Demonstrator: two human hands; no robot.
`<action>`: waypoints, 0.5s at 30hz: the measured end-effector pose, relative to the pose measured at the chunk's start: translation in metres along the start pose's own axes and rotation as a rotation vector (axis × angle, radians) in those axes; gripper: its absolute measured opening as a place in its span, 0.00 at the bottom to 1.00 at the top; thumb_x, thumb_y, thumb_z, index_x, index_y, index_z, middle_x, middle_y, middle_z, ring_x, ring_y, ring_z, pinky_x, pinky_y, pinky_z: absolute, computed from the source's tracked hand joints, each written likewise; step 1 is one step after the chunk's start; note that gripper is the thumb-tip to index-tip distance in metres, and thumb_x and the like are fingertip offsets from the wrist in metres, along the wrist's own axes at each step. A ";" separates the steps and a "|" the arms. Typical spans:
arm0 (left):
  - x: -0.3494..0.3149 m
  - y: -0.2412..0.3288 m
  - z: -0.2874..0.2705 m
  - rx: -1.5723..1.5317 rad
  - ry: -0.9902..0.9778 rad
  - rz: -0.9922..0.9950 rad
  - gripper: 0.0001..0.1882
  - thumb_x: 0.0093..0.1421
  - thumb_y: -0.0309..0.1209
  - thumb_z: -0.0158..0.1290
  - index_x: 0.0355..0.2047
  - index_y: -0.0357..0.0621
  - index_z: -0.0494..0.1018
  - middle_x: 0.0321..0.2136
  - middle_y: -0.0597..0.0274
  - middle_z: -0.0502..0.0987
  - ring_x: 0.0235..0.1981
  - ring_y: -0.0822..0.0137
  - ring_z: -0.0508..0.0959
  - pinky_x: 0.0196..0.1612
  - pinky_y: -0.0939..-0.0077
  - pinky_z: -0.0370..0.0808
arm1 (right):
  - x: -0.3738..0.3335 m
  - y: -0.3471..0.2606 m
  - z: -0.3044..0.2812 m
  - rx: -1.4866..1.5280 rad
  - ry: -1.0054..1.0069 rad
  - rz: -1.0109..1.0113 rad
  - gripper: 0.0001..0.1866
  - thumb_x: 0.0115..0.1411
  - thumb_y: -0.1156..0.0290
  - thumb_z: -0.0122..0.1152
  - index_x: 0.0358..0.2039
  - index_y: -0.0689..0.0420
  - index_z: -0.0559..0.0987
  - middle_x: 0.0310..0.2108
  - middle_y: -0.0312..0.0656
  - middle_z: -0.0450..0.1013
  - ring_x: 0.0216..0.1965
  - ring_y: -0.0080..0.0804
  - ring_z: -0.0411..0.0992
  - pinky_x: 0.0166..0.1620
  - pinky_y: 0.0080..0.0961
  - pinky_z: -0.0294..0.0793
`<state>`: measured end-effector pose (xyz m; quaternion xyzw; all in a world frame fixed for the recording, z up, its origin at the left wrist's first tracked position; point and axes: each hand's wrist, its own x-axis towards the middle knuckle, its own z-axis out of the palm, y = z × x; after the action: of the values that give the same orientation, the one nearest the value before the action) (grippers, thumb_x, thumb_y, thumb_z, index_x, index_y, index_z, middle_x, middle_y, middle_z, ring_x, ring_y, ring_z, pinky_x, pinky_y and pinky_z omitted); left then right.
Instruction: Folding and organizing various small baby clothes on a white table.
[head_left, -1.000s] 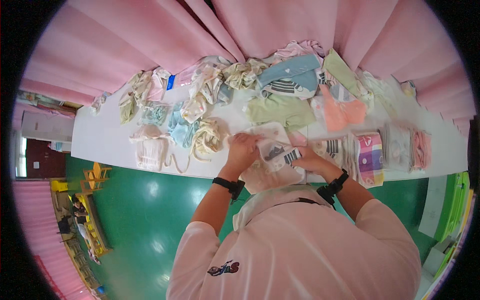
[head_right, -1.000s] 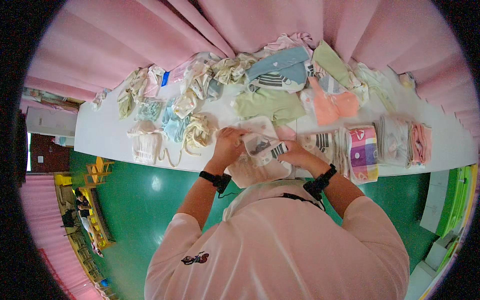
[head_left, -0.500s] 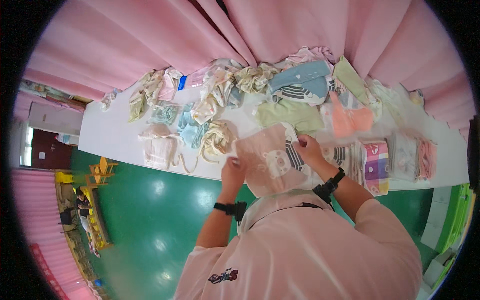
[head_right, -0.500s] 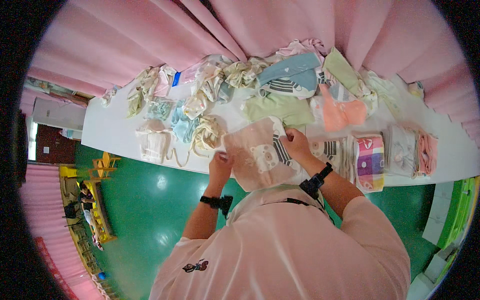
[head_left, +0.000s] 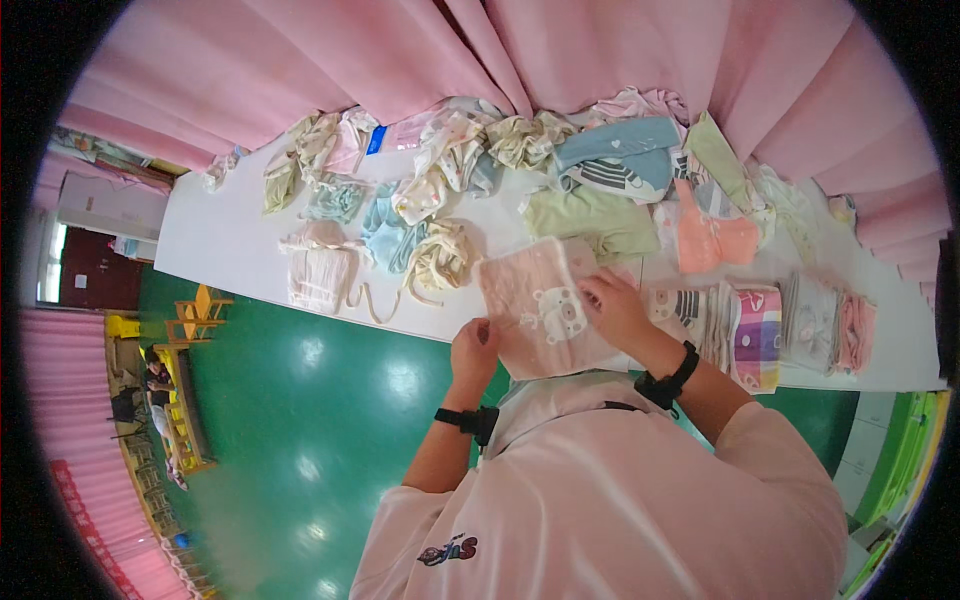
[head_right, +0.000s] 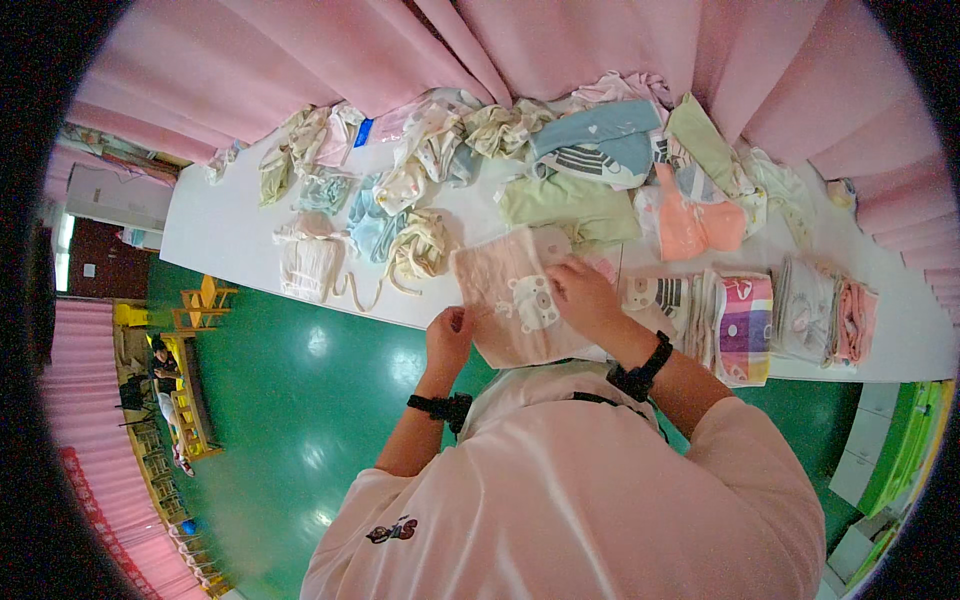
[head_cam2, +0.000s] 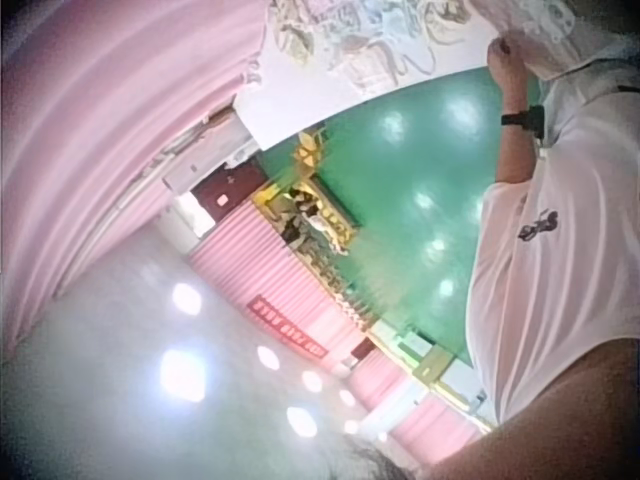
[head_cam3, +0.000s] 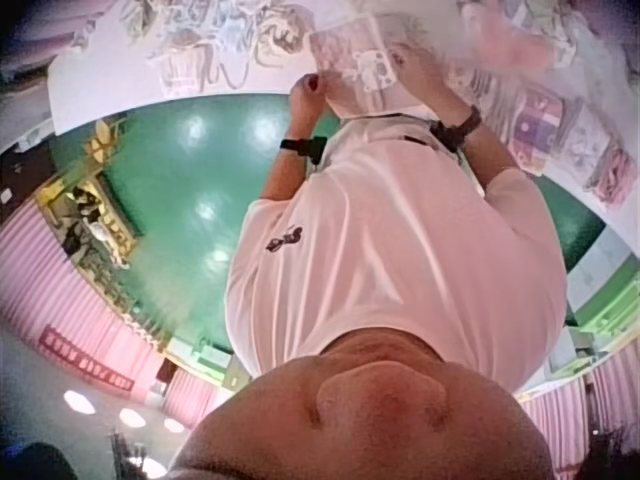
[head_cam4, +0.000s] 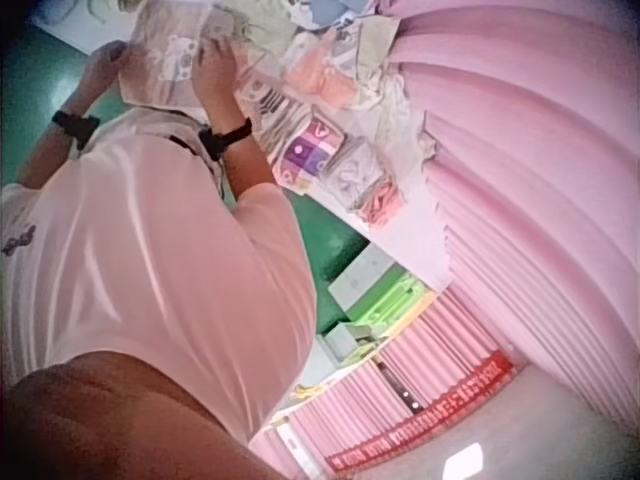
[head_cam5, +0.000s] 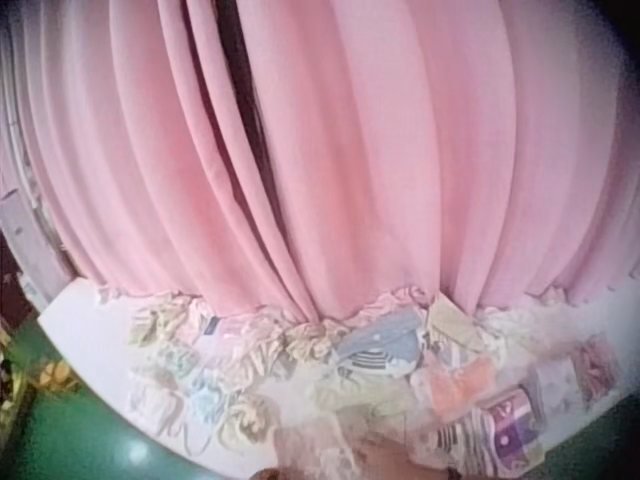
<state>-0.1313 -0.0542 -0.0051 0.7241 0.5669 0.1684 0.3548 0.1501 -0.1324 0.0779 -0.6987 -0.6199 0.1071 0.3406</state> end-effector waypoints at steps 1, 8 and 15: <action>-0.002 0.001 0.000 -0.001 -0.003 0.000 0.13 0.63 0.34 0.57 0.42 0.37 0.77 0.29 0.49 0.81 0.30 0.52 0.82 0.35 0.60 0.78 | 0.004 -0.019 -0.007 0.162 -0.134 -0.022 0.08 0.62 0.73 0.63 0.41 0.61 0.80 0.35 0.45 0.75 0.33 0.38 0.76 0.39 0.34 0.77; -0.016 0.008 -0.011 -0.247 0.095 0.041 0.25 0.64 0.26 0.55 0.58 0.35 0.61 0.30 0.53 0.77 0.25 0.61 0.79 0.29 0.67 0.75 | 0.018 0.019 0.010 0.634 -0.223 0.471 0.13 0.64 0.70 0.63 0.45 0.64 0.79 0.38 0.45 0.79 0.39 0.33 0.80 0.43 0.30 0.79; -0.026 -0.001 -0.017 -0.164 0.026 -0.077 0.15 0.64 0.32 0.57 0.47 0.35 0.72 0.30 0.52 0.80 0.25 0.58 0.81 0.31 0.64 0.77 | -0.023 0.087 0.048 0.338 -0.065 0.504 0.15 0.57 0.69 0.68 0.42 0.65 0.80 0.37 0.48 0.80 0.39 0.38 0.79 0.44 0.34 0.80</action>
<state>-0.1508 -0.0731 0.0097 0.6680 0.5834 0.2096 0.4116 0.1868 -0.1374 -0.0166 -0.7599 -0.4111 0.3124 0.3948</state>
